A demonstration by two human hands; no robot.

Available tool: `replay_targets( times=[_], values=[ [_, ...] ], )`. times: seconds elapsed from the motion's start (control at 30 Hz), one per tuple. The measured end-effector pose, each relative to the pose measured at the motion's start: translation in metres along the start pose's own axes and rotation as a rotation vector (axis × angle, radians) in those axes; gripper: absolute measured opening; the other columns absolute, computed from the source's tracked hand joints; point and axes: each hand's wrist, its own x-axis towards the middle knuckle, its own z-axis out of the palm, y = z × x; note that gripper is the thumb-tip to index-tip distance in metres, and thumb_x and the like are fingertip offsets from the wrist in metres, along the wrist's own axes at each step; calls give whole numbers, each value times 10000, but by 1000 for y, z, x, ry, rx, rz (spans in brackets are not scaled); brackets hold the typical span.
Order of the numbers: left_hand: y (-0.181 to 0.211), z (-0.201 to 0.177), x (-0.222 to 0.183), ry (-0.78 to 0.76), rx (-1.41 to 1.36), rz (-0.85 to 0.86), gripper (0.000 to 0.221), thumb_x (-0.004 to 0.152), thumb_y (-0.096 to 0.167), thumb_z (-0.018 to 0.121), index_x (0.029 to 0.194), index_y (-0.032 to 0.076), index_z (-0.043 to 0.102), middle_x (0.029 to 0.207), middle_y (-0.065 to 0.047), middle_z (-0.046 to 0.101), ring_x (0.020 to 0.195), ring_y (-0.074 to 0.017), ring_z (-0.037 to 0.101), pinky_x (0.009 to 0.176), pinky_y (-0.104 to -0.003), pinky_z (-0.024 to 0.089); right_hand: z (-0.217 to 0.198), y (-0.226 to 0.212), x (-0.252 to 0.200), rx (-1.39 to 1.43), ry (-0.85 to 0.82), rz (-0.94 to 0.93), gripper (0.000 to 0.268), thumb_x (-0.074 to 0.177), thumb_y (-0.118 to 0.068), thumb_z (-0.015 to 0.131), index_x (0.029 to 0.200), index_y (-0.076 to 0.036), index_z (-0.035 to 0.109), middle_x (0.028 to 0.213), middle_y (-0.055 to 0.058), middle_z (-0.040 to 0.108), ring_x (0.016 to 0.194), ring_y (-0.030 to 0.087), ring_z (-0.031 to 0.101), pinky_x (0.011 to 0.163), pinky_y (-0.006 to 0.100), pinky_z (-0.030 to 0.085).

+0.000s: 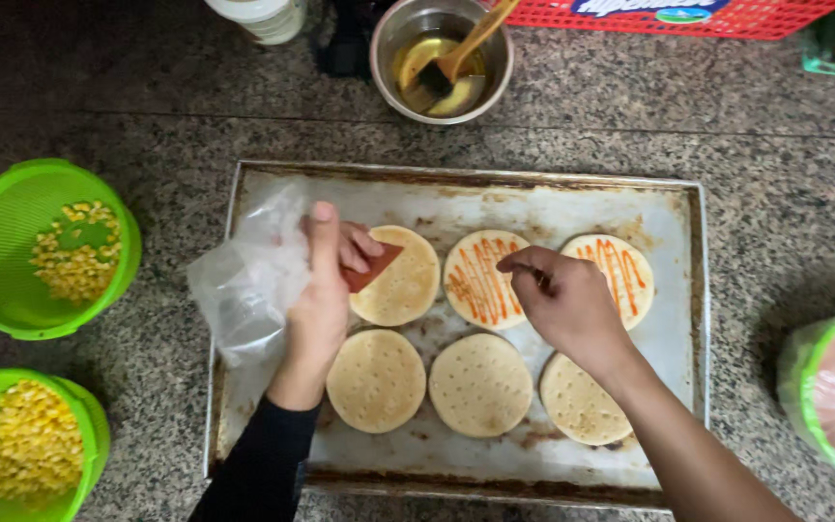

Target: The person applies sauce to dough rounds from a piping bag and places slices of ham on top of the sauce.

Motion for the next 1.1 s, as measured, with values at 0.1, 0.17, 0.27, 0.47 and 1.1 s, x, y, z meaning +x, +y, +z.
replay_targets(
  times=[0.1,0.17,0.27,0.47,1.1],
  values=[
    [-43,6,8,-53,70,-161,593,1109,552,411,766,86,545,696,-31,593,771,-126,589,798,-300,456,7,1,4,6,-6,24,236,914,-178,614,1057,-137,797,556,118,651,425,156,553,459,339,461],
    [-65,20,8,-112,78,-419,630,1069,580,405,712,95,589,609,-4,557,551,-110,479,547,-301,355,11,3,7,-2,-19,44,242,915,-177,611,1067,-142,796,560,122,655,429,158,553,463,339,465],
    [-67,22,-7,-135,224,-182,489,973,573,497,796,141,644,551,7,585,471,-84,516,449,-293,401,17,6,10,-3,-10,59,238,924,-178,609,1070,-138,792,580,115,666,445,147,561,476,332,472],
    [-26,-8,27,34,5,86,541,1112,429,546,699,80,521,604,-20,532,572,-91,569,602,-278,507,24,12,8,31,-31,82,229,933,-174,612,1073,-127,788,593,107,661,472,138,530,489,337,463],
    [-78,-50,14,-79,-57,-372,654,1032,667,472,700,111,568,680,-41,640,610,-123,656,600,-292,521,32,0,11,42,-71,16,246,937,-169,585,1079,-116,778,586,59,656,471,113,537,490,313,467]
  ],
)
